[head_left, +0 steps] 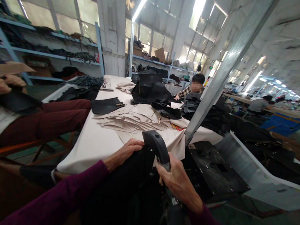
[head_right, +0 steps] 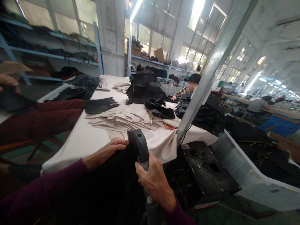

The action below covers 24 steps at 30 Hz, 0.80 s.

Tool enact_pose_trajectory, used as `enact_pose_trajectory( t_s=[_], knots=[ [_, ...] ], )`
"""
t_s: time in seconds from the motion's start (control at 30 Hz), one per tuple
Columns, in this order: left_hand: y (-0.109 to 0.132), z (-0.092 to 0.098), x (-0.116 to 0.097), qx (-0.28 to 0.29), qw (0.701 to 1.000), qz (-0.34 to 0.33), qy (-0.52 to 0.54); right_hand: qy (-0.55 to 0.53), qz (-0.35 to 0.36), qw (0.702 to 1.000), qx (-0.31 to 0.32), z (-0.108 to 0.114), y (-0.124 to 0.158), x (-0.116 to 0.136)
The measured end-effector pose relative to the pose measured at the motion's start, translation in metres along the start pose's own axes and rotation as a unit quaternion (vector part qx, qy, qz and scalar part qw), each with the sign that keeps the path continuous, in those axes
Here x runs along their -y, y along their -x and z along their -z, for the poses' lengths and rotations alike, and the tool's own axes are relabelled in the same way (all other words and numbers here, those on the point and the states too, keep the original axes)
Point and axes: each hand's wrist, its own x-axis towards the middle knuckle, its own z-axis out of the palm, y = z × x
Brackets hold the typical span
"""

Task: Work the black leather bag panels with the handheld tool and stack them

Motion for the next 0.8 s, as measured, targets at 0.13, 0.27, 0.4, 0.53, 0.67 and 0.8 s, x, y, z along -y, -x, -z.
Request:
enact_pose_trajectory(
  t_s=[0.13, 0.27, 0.4, 0.53, 0.67, 0.8],
  knots=[
    [-0.004, 0.005, 0.010, -0.039, 0.997, -0.026, 0.065, -0.005, 0.004, 1.000, 0.006, 0.010, 0.007, 0.006],
    [-0.004, 0.008, 0.007, -0.046, 0.992, -0.015, 0.116, -0.014, -0.024, 0.998, 0.053, 0.014, 0.031, 0.004],
    [0.000, -0.009, 0.014, -0.019, 0.988, -0.010, 0.154, -0.022, -0.008, 0.999, 0.037, 0.006, 0.023, 0.000],
    [0.003, -0.021, 0.019, -0.007, 0.989, -0.014, 0.149, -0.026, 0.002, 1.000, 0.006, 0.008, 0.000, -0.002],
    [0.004, -0.010, 0.009, -0.027, 0.987, -0.022, 0.156, -0.009, 0.014, 1.000, 0.000, 0.023, 0.009, -0.008],
    [0.006, 0.006, 0.001, -0.067, 0.979, -0.019, 0.189, 0.018, -0.012, 1.000, 0.014, 0.032, 0.033, -0.021]
  ],
)
